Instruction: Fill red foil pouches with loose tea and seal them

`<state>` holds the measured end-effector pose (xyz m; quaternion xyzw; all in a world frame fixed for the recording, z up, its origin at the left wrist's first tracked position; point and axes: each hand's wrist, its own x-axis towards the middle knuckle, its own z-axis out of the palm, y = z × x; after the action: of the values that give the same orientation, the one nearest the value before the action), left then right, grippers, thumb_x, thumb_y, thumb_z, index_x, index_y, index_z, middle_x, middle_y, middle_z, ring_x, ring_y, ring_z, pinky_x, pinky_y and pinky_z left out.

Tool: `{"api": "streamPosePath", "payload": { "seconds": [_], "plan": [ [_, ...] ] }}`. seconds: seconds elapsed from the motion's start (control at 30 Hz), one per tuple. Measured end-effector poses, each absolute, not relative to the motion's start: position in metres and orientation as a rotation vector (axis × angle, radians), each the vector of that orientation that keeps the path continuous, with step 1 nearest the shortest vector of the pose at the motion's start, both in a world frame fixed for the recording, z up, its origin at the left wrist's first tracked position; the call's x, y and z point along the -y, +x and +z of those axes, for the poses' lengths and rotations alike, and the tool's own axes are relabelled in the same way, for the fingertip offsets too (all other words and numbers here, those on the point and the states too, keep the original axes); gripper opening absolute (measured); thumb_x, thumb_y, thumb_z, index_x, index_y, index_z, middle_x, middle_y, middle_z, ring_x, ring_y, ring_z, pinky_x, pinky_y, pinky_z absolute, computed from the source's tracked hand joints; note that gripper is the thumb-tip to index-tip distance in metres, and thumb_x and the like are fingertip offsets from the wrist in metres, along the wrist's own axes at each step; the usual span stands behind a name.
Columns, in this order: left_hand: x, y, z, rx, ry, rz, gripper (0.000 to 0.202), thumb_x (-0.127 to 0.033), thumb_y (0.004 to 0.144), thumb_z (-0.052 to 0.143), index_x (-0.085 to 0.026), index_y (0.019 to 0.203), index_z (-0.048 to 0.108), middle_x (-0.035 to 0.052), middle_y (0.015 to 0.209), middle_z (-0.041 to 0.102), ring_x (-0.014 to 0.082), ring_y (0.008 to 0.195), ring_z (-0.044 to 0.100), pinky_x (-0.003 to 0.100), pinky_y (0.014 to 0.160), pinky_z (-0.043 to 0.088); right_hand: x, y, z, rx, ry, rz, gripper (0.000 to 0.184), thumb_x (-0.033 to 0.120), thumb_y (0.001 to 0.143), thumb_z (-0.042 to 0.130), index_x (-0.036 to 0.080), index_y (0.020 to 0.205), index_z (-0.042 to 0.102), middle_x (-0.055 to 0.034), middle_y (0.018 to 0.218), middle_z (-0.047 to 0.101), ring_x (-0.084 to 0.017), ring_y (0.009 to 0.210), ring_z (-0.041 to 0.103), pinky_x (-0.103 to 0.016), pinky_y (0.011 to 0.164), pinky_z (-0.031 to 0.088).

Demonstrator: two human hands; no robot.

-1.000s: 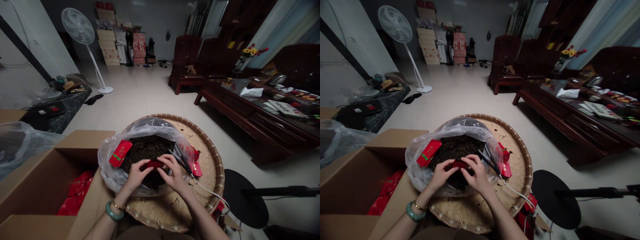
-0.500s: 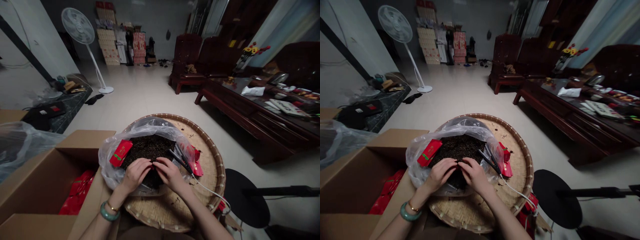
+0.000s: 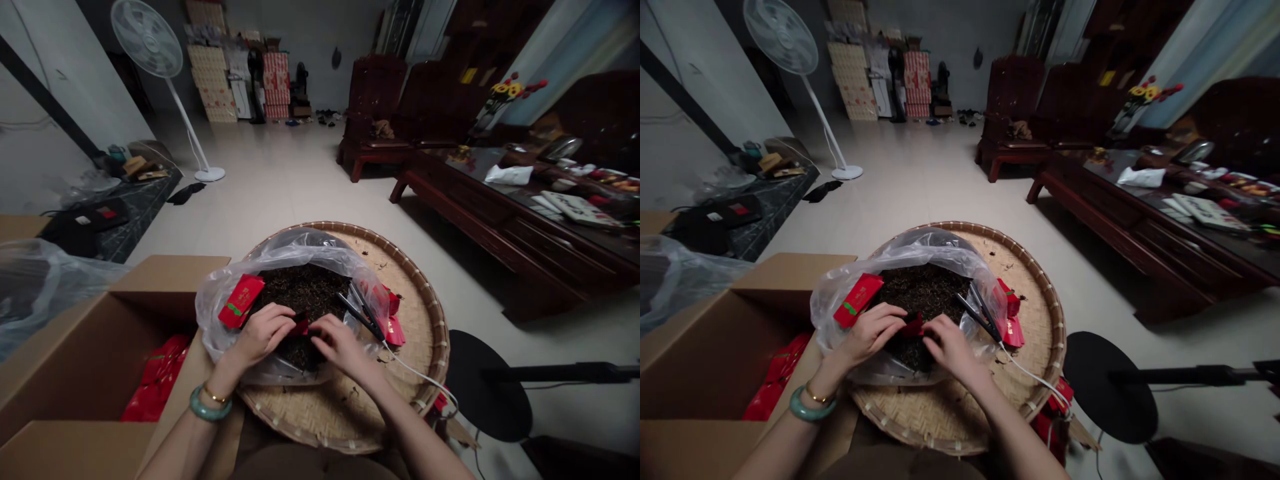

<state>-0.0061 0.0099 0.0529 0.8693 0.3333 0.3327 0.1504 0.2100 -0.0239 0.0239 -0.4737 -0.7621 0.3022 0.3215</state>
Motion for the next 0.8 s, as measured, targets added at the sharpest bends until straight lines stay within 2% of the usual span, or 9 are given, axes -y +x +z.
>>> {"api": "streamPosePath", "payload": {
  "seconds": [0.1, 0.17, 0.37, 0.47, 0.6, 0.8],
  "plan": [
    [-0.010, -0.002, 0.050, -1.108, 2.314, 0.961, 0.028, -0.022, 0.091, 0.045, -0.017, 0.078, 0.069, 0.0060, 0.084, 0.070, 0.0152, 0.078, 0.064, 0.027, 0.073, 0.051, 0.033, 0.201, 0.022, 2.309, -1.285, 0.808, 0.041, 0.019, 0.077, 0.066, 0.022, 0.117, 0.057, -0.0077, 0.112, 0.058, -0.022, 0.101, 0.058, -0.034, 0.087, 0.049],
    [-0.010, 0.001, 0.050, -1.219, 2.208, 0.925, 0.026, -0.021, 0.089, 0.048, -0.017, 0.076, 0.070, 0.0053, 0.082, 0.071, 0.0149, 0.076, 0.064, 0.025, 0.071, 0.051, 0.034, 0.191, 0.024, 2.415, -1.384, 0.727, 0.046, 0.023, 0.076, 0.068, 0.021, 0.120, 0.055, -0.0095, 0.115, 0.057, -0.025, 0.104, 0.056, -0.037, 0.088, 0.049],
    [-0.010, 0.002, 0.049, -1.347, 2.000, 0.888, 0.020, -0.020, 0.080, 0.056, -0.020, 0.089, 0.073, 0.0053, 0.093, 0.073, 0.0172, 0.082, 0.067, 0.026, 0.073, 0.053, 0.026, 0.167, 0.028, 2.561, -1.535, 0.610, 0.031, 0.023, 0.080, 0.061, 0.021, 0.110, 0.061, -0.0107, 0.112, 0.060, -0.026, 0.100, 0.056, -0.036, 0.080, 0.050],
    [-0.011, 0.003, 0.048, -1.355, 1.969, 0.854, 0.024, -0.021, 0.078, 0.057, -0.019, 0.095, 0.072, 0.0060, 0.095, 0.072, 0.0138, 0.069, 0.065, 0.023, 0.062, 0.052, 0.023, 0.162, 0.027, 2.569, -1.574, 0.583, 0.033, 0.020, 0.078, 0.060, 0.020, 0.112, 0.060, -0.0111, 0.111, 0.060, -0.026, 0.099, 0.056, -0.035, 0.077, 0.050],
    [-0.011, 0.004, 0.047, -1.355, 1.930, 0.850, 0.026, -0.022, 0.077, 0.058, -0.018, 0.099, 0.072, 0.0060, 0.093, 0.071, 0.0104, 0.058, 0.061, 0.020, 0.054, 0.050, 0.023, 0.159, 0.023, 2.579, -1.583, 0.559, 0.039, 0.027, 0.076, 0.065, 0.024, 0.114, 0.059, -0.0105, 0.114, 0.058, -0.026, 0.098, 0.056, -0.034, 0.074, 0.050],
    [-0.011, 0.003, 0.051, -1.383, 1.891, 0.857, 0.026, -0.023, 0.077, 0.058, -0.018, 0.098, 0.072, 0.0060, 0.095, 0.071, 0.0089, 0.054, 0.058, 0.019, 0.050, 0.047, 0.019, 0.175, 0.014, 2.358, -1.452, 0.722, 0.017, 0.021, 0.078, 0.062, 0.023, 0.094, 0.068, -0.0050, 0.101, 0.063, -0.020, 0.092, 0.059, -0.029, 0.077, 0.047]
  ]
}}
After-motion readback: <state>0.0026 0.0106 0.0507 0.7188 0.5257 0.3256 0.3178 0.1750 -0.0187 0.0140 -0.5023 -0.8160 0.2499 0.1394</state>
